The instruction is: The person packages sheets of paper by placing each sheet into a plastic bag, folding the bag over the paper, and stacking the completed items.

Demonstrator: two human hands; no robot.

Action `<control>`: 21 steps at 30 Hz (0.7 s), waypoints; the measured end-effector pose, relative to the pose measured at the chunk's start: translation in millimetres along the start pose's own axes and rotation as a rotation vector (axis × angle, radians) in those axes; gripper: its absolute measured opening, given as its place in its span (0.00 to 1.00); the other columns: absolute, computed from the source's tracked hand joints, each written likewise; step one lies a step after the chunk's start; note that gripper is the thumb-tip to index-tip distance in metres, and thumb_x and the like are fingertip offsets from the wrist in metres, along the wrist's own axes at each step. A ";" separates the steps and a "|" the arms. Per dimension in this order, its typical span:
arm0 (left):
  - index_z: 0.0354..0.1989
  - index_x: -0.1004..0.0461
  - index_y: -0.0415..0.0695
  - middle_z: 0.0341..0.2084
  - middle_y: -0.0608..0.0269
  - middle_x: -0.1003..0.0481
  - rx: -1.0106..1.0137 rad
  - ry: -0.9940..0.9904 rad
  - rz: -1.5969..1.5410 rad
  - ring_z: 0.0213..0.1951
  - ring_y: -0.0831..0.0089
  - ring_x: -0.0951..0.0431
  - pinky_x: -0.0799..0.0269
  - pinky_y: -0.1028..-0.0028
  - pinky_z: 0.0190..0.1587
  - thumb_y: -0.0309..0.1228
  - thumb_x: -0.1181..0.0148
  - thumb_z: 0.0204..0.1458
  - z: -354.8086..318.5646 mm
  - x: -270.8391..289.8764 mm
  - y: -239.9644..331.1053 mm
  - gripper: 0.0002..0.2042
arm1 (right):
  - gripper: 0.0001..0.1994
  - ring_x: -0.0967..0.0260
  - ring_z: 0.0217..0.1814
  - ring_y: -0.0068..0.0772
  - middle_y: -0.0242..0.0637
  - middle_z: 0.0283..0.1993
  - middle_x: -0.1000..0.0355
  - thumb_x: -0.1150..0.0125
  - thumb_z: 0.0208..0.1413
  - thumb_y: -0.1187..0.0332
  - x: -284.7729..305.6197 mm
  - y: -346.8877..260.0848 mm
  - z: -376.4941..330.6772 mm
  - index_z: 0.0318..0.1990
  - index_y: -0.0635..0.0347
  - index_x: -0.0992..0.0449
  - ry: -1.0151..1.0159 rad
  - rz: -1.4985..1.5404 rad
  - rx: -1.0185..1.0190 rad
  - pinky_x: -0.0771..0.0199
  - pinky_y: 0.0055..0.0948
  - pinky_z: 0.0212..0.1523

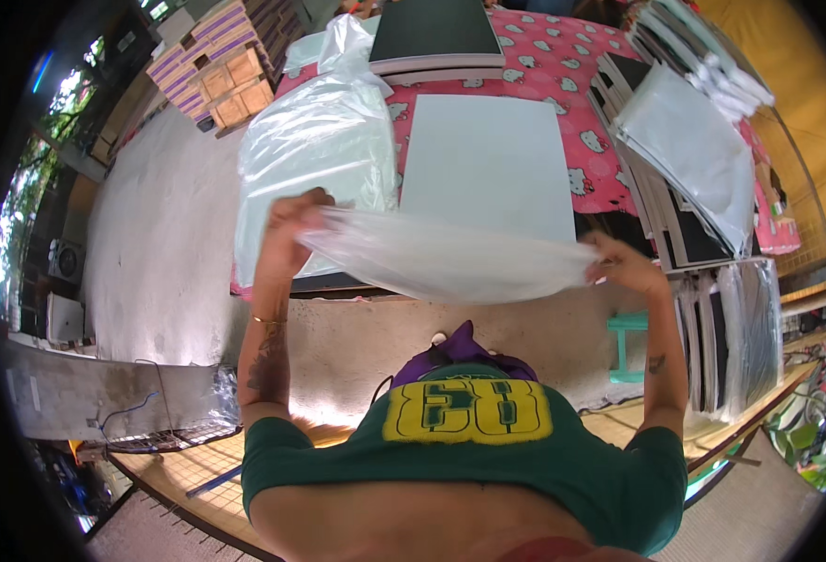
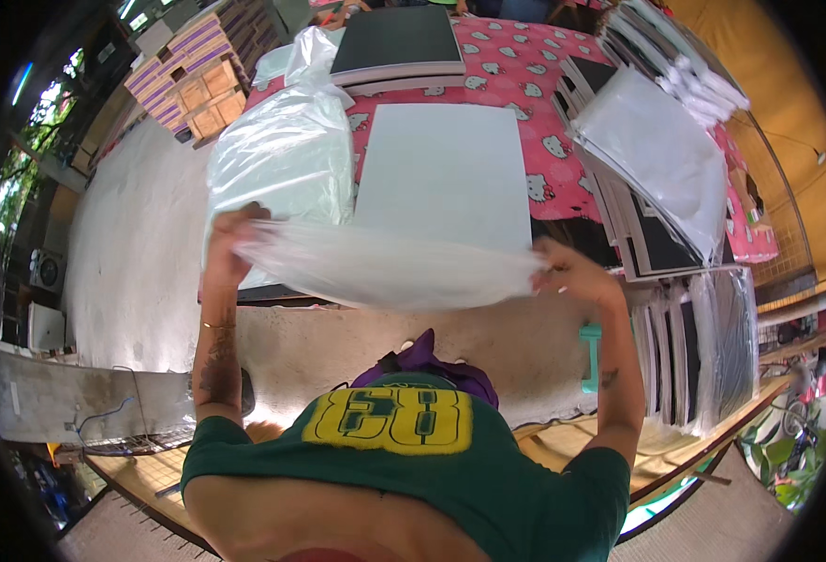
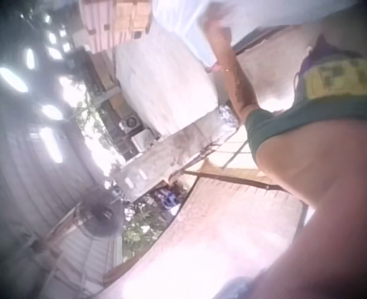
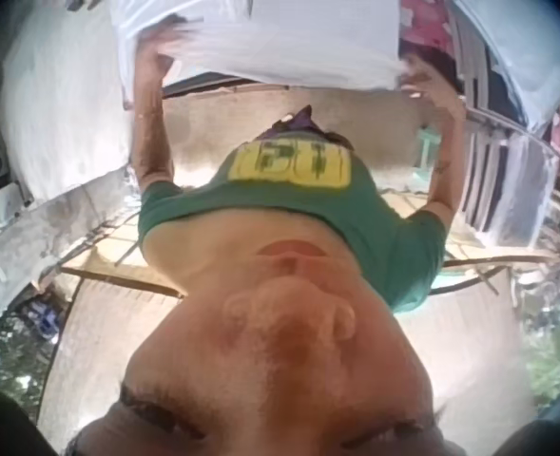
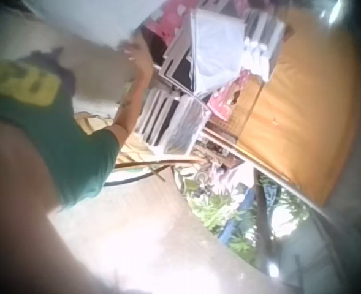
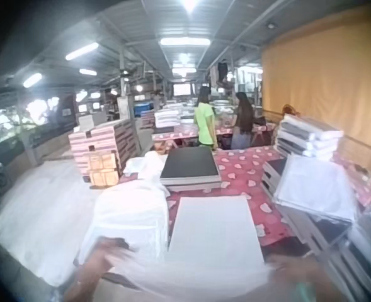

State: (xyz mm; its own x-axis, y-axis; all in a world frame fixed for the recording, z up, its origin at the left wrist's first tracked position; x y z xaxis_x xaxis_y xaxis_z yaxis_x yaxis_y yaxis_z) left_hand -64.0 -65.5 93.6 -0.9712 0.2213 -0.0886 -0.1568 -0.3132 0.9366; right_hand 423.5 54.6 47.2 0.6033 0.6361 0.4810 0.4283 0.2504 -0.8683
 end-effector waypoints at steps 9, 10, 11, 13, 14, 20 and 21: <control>0.42 0.31 0.41 0.29 0.63 0.27 -0.122 0.029 -0.084 0.26 0.75 0.28 0.28 0.73 0.31 0.41 0.42 0.49 43.9 -63.2 27.7 0.18 | 0.21 0.32 0.43 0.39 0.41 0.38 0.30 0.40 0.48 0.53 3.0 -57.2 6.9 0.44 0.60 0.29 -0.568 -0.135 0.141 0.31 0.37 0.44; 0.42 0.30 0.41 0.29 0.61 0.27 0.009 -0.118 0.025 0.27 0.73 0.27 0.29 0.72 0.32 0.42 0.41 0.48 40.7 -59.1 10.7 0.19 | 0.25 0.31 0.42 0.36 0.41 0.39 0.29 0.42 0.49 0.51 6.1 -27.4 12.2 0.48 0.60 0.31 -0.537 0.009 0.276 0.29 0.36 0.42; 0.41 0.29 0.40 0.30 0.60 0.26 0.146 -0.246 0.134 0.27 0.72 0.26 0.29 0.72 0.33 0.43 0.40 0.47 30.8 -50.3 -13.1 0.20 | 0.24 0.31 0.39 0.33 0.40 0.37 0.29 0.45 0.52 0.51 7.2 -24.8 10.1 0.49 0.59 0.32 -0.410 0.609 0.224 0.28 0.35 0.37; 0.39 0.28 0.37 0.30 0.58 0.26 0.487 -0.573 0.594 0.30 0.68 0.26 0.30 0.71 0.34 0.44 0.42 0.48 35.8 -86.9 -3.4 0.20 | 0.23 0.31 0.34 0.30 0.39 0.35 0.30 0.51 0.56 0.50 23.0 -31.1 4.6 0.52 0.58 0.34 0.319 1.309 0.170 0.29 0.35 0.33; 0.37 0.27 0.35 0.30 0.56 0.26 0.615 -0.890 0.955 0.32 0.66 0.26 0.30 0.70 0.34 0.44 0.46 0.51 49.9 -130.5 28.1 0.20 | 0.23 0.32 0.34 0.31 0.38 0.35 0.30 0.52 0.57 0.50 26.2 -29.4 2.5 0.52 0.58 0.34 0.132 1.426 0.224 0.29 0.35 0.33; 0.43 0.30 0.36 0.34 0.56 0.25 0.390 0.339 -0.628 0.35 0.64 0.24 0.30 0.68 0.45 0.42 0.47 0.53 25.4 -57.3 -10.9 0.19 | 0.23 0.33 0.33 0.27 0.33 0.30 0.29 0.45 0.52 0.48 -0.6 -14.1 -6.8 0.41 0.62 0.28 -0.177 0.829 -0.108 0.31 0.29 0.35; 0.44 0.31 0.37 0.37 0.52 0.26 0.262 0.213 -0.918 0.38 0.64 0.25 0.30 0.65 0.45 0.43 0.49 0.55 21.7 -57.9 -26.6 0.19 | 0.22 0.32 0.35 0.27 0.34 0.29 0.28 0.44 0.51 0.49 -4.9 -12.3 -4.6 0.38 0.62 0.26 -0.304 0.565 -0.034 0.31 0.30 0.36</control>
State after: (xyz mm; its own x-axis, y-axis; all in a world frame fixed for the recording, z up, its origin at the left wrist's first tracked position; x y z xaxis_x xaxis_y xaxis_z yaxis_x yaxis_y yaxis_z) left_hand 0.3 -50.0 81.2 -0.5079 0.0966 -0.8560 -0.8480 0.1184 0.5166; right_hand 418.4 45.1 56.1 0.5268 0.8428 -0.1098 0.1243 -0.2042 -0.9710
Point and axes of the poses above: each hand's wrist, its own z-axis towards the middle knuckle, its own x-axis out of the back of the hand, y = z × x, the point moved 1 cm from there along z, towards the middle knuckle
